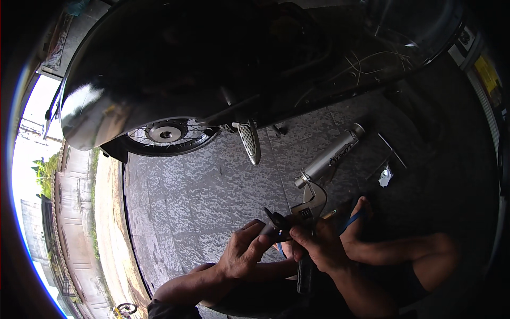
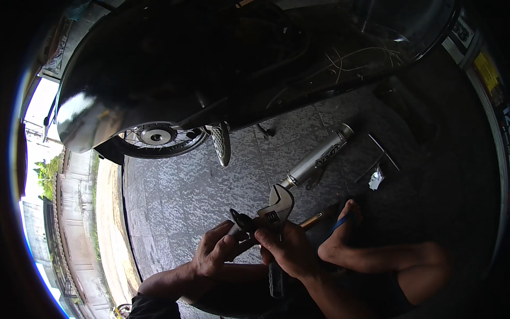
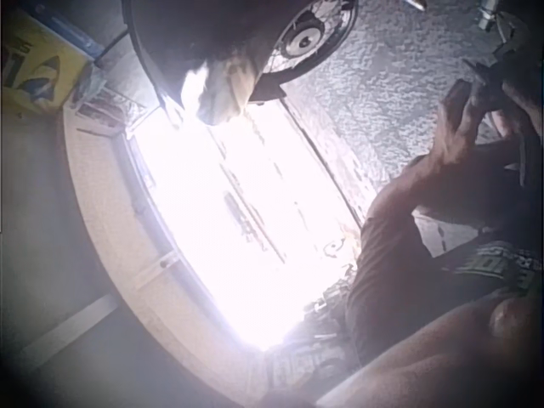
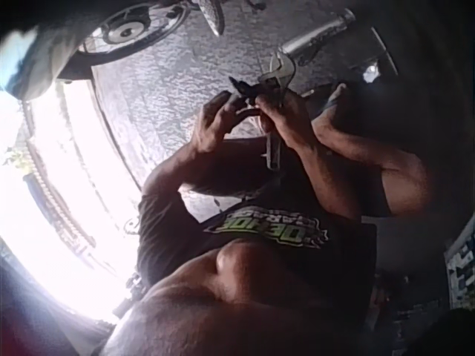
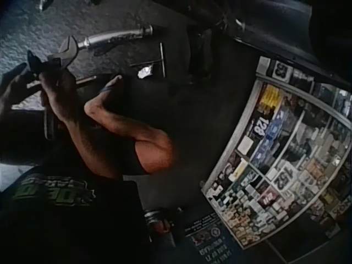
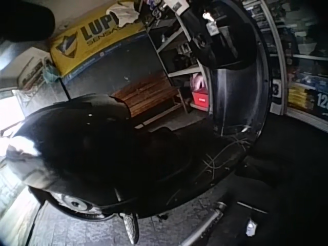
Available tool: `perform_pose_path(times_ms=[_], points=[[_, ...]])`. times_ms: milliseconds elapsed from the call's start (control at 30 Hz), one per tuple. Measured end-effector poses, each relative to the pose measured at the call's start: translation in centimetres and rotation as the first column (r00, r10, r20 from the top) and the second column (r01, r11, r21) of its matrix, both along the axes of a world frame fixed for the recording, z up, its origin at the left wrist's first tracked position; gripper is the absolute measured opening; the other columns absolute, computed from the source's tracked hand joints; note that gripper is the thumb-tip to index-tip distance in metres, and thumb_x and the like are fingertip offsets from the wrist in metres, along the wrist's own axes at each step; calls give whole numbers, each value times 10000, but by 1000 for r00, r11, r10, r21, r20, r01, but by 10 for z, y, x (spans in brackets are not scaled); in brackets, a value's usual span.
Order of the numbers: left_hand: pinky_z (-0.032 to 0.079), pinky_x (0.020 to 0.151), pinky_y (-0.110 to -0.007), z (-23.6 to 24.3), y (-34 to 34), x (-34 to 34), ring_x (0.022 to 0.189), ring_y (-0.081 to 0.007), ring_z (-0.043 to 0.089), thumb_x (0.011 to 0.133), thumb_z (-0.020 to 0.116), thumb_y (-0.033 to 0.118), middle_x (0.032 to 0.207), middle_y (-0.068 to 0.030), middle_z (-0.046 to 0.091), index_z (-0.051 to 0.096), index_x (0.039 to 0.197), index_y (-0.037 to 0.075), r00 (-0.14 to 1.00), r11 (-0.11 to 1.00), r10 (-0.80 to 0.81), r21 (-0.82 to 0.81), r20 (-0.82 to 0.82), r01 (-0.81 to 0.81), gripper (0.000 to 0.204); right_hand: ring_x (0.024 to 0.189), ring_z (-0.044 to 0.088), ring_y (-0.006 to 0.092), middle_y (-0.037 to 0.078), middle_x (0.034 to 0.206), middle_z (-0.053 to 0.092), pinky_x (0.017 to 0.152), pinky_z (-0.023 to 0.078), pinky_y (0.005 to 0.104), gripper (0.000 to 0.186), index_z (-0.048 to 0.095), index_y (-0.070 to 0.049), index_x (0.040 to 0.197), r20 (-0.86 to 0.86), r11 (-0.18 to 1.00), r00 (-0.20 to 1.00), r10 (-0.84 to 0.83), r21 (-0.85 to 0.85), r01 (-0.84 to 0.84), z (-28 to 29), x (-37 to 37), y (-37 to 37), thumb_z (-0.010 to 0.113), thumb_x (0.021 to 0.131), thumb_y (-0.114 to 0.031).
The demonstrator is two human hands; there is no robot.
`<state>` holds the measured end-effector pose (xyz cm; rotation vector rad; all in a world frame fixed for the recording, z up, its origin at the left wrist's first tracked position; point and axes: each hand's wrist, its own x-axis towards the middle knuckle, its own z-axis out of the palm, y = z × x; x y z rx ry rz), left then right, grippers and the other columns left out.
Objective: The person handles a motorcycle exhaust pipe, uses a wrench to tighten a component on it, and then uses a hammer to strike a metal piece on a workbench.
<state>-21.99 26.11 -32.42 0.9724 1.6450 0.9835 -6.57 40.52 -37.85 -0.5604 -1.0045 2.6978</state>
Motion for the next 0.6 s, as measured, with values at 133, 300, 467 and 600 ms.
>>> perform_pose_path(times_ms=[133,300,467,600], points=[[473,888,-394,17,16,4,1107,-298,575,946,642,447,1246,-198,528,302,1498,110,982,998,50,-38,182,-44,730,570,587,85,51,719,638,517,458,209,250,668,24,1062,-57,1000,998,-7,19,9,1,-2,5,595,997,-206],[412,1051,-414,20,20,8,1210,-292,556,946,661,396,1385,-181,453,262,1520,54,957,975,221,-68,188,-212,778,551,558,58,5,708,593,502,465,211,147,664,4,972,16,999,999,-46,-23,47,3,2,4,657,957,-142],[439,1041,-465,22,22,8,1247,-334,537,883,743,253,1364,-217,457,273,1501,60,972,982,191,-18,141,-190,800,544,559,63,12,695,599,496,465,217,154,664,7,941,12,998,998,-56,-4,56,9,3,4,664,954,-147],[603,778,-454,9,19,6,1142,-461,584,663,893,71,1375,-373,363,424,1376,95,987,990,60,132,-150,-41,854,537,567,78,23,660,600,497,470,234,199,664,23,981,62,992,992,-107,-60,111,8,4,6,662,959,-174]])
